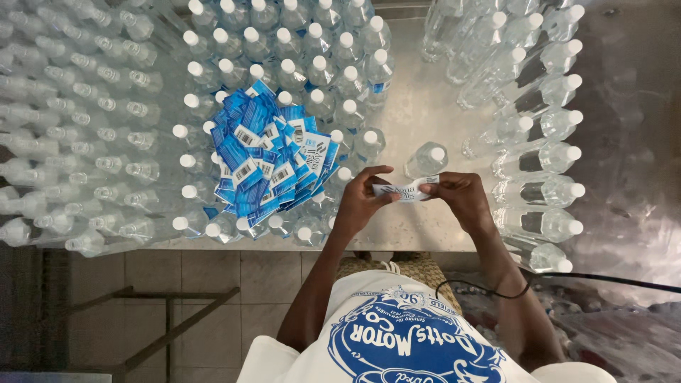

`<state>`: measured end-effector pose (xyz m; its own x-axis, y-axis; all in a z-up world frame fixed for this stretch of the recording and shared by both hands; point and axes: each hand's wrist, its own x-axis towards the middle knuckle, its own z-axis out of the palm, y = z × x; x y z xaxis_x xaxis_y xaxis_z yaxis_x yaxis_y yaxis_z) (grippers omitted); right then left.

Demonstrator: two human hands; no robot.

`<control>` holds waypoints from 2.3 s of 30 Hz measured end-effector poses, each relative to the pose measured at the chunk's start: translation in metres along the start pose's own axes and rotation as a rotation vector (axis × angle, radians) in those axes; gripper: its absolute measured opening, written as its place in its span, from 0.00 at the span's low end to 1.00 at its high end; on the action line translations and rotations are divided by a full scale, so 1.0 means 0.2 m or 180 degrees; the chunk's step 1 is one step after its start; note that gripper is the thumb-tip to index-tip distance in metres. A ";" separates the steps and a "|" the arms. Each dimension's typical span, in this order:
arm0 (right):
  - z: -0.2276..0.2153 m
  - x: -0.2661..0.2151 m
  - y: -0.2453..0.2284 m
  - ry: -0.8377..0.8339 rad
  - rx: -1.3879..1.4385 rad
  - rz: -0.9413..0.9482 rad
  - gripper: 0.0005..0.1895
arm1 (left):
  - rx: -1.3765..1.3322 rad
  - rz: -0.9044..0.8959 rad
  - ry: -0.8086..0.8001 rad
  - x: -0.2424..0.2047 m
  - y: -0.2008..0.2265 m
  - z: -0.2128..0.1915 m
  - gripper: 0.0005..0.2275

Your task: The person repeatedly picks up clear plastic water bottles and blue labels from a table, wraps each label around a bottle, and places the labeled bottle into a growing stack. The process is continuous and repetitive throughout the clip.

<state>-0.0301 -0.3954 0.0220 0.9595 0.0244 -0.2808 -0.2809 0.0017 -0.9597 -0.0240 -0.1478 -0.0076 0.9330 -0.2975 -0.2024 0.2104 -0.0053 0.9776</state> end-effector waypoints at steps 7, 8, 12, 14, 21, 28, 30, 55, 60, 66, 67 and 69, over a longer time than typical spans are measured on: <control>-0.03 0.06 0.27 0.0446 0.0413 -0.0259 0.13 | -0.0774 0.0232 0.0313 0.01 0.03 0.02 0.19; -0.03 0.07 0.29 0.0490 0.0374 -0.0320 0.13 | -0.0801 0.0255 0.0384 0.00 0.11 0.03 0.17; 0.02 0.03 0.21 0.0642 0.0434 -0.0346 0.16 | -0.0825 0.0256 0.0398 0.03 0.06 0.07 0.17; 0.05 0.03 0.19 0.0631 0.0550 -0.0466 0.20 | -0.0938 0.0337 0.0449 0.05 0.00 0.07 0.15; 0.08 0.02 0.19 0.0689 0.0581 -0.0558 0.20 | -0.1370 0.0292 0.0777 0.09 -0.05 0.18 0.17; 0.00 0.02 0.30 0.1194 0.0164 -0.0891 0.27 | -0.0977 0.0312 0.1052 -0.05 -0.01 0.29 0.21; -0.01 0.00 0.32 0.1205 -0.0008 -0.1027 0.28 | -0.1809 0.0050 0.0615 -0.08 0.00 0.30 0.20; -0.08 -0.04 0.41 -0.0497 0.2078 0.0173 0.26 | -0.3033 0.0068 -0.0342 0.13 -0.13 0.35 0.32; -0.09 -0.01 0.29 -0.0120 0.2229 0.0129 0.19 | -0.3053 -0.0129 -0.0392 0.23 -0.28 0.33 0.26; -0.17 0.20 0.33 0.0750 0.1339 -0.0461 0.13 | -0.1830 0.0246 0.0290 0.45 -0.28 0.47 0.27; -0.18 0.23 0.35 0.0816 0.1135 -0.0483 0.12 | -0.1248 0.0187 0.0410 0.48 -0.29 0.48 0.25; -0.20 0.29 0.36 0.0882 0.0931 -0.0516 0.11 | -0.0664 0.0141 0.0525 0.54 -0.31 0.49 0.24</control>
<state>0.0053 -0.4337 -0.0641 0.9504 -0.2687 -0.1565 -0.0824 0.2677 -0.9600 0.0354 -0.2736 -0.0835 0.9740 -0.1335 -0.1829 0.2078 0.2062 0.9562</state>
